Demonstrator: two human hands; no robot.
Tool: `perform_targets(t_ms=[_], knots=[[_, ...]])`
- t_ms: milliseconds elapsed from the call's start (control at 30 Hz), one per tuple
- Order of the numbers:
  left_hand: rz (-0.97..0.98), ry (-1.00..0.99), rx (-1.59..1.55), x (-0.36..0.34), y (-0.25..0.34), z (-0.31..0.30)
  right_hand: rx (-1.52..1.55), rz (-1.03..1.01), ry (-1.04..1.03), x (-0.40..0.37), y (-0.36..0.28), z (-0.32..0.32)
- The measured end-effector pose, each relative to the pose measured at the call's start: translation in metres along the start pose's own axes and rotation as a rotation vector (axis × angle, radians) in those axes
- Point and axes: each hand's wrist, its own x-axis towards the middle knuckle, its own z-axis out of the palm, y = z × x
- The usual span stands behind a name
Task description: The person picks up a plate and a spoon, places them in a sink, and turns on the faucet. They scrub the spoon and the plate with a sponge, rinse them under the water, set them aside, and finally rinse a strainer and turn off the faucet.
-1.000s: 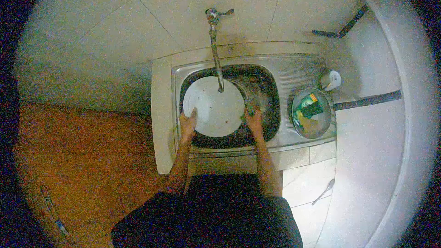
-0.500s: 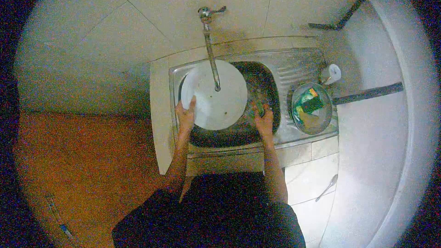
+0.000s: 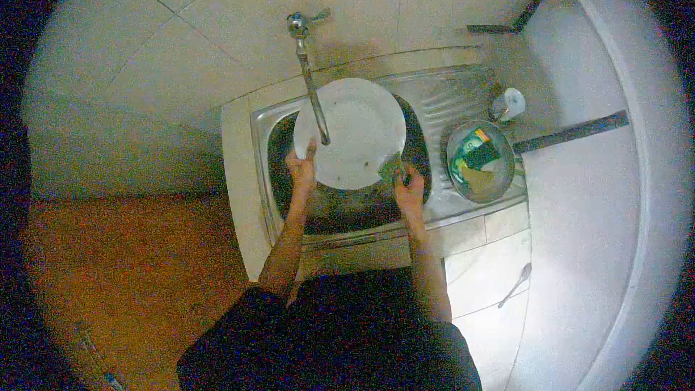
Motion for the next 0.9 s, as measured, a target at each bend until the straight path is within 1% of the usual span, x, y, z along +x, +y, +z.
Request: perform_targets(t_ms=[33,67,100,133,200,267,333,367,400,433,467,500,567,600,633,700,733,800,833,900], knots=[[-0.004,-0.007,-0.001,0.003,-0.004,0.002,0.067,-0.017,-0.005,0.001,0.004,-0.001],[0.076,-0.037,-0.009,0.006,-0.009,0.004,0.063,-0.011,0.001,-0.001,0.009,-0.003],[0.158,-0.067,-0.015,0.007,-0.006,0.006,-0.019,-0.118,0.038,-0.004,0.002,-0.005],[0.154,-0.074,-0.016,0.007,-0.006,0.007,-0.104,-0.227,0.075,-0.005,-0.002,-0.006],[0.184,-0.051,0.202,0.005,-0.003,0.006,-0.152,-0.253,0.068,-0.007,-0.003,-0.006],[0.219,-0.069,0.147,0.005,-0.007,0.005,-0.193,-0.286,0.059,-0.003,-0.003,-0.004],[0.250,-0.087,0.097,0.002,-0.002,0.004,-0.247,-0.335,-0.012,0.004,-0.008,-0.001],[0.313,-0.044,0.130,-0.001,0.001,0.004,-0.244,-0.330,-0.011,0.006,-0.012,0.005],[0.375,-0.001,0.163,-0.005,0.005,0.003,-0.260,-0.341,-0.011,0.008,-0.028,0.012],[0.373,-0.002,0.167,-0.007,0.004,0.002,-0.275,-0.353,-0.010,0.010,-0.037,0.017],[0.310,-0.008,0.145,-0.008,0.002,0.000,-0.374,-0.442,0.014,0.015,-0.009,0.035],[0.249,-0.013,0.123,-0.008,0.002,-0.001,-0.371,-0.443,0.014,0.015,0.000,0.044],[0.276,0.005,0.126,-0.008,0.006,-0.005,-0.626,-0.460,-0.413,0.008,0.007,0.061],[0.297,0.021,0.126,-0.009,0.012,-0.006,-0.583,-0.402,-0.431,0.000,0.008,0.068],[0.296,0.025,0.127,-0.009,0.018,-0.008,-0.583,-0.404,-0.436,-0.005,0.010,0.068],[0.174,0.010,0.229,-0.011,0.028,-0.018,-0.669,-0.471,-0.559,-0.018,0.014,0.064],[0.172,0.015,0.230,-0.009,0.025,-0.021,-0.668,-0.473,-0.564,-0.023,0.014,0.060],[0.174,0.005,0.102,-0.003,0.023,-0.027,-0.645,-0.718,-0.306,-0.028,0.012,0.048],[0.172,0.007,0.104,-0.003,0.026,-0.029,-0.643,-0.718,-0.309,-0.028,0.016,0.045],[0.226,0.071,0.082,-0.004,0.032,-0.029,-0.563,-0.557,-0.252,-0.022,0.016,0.042]])
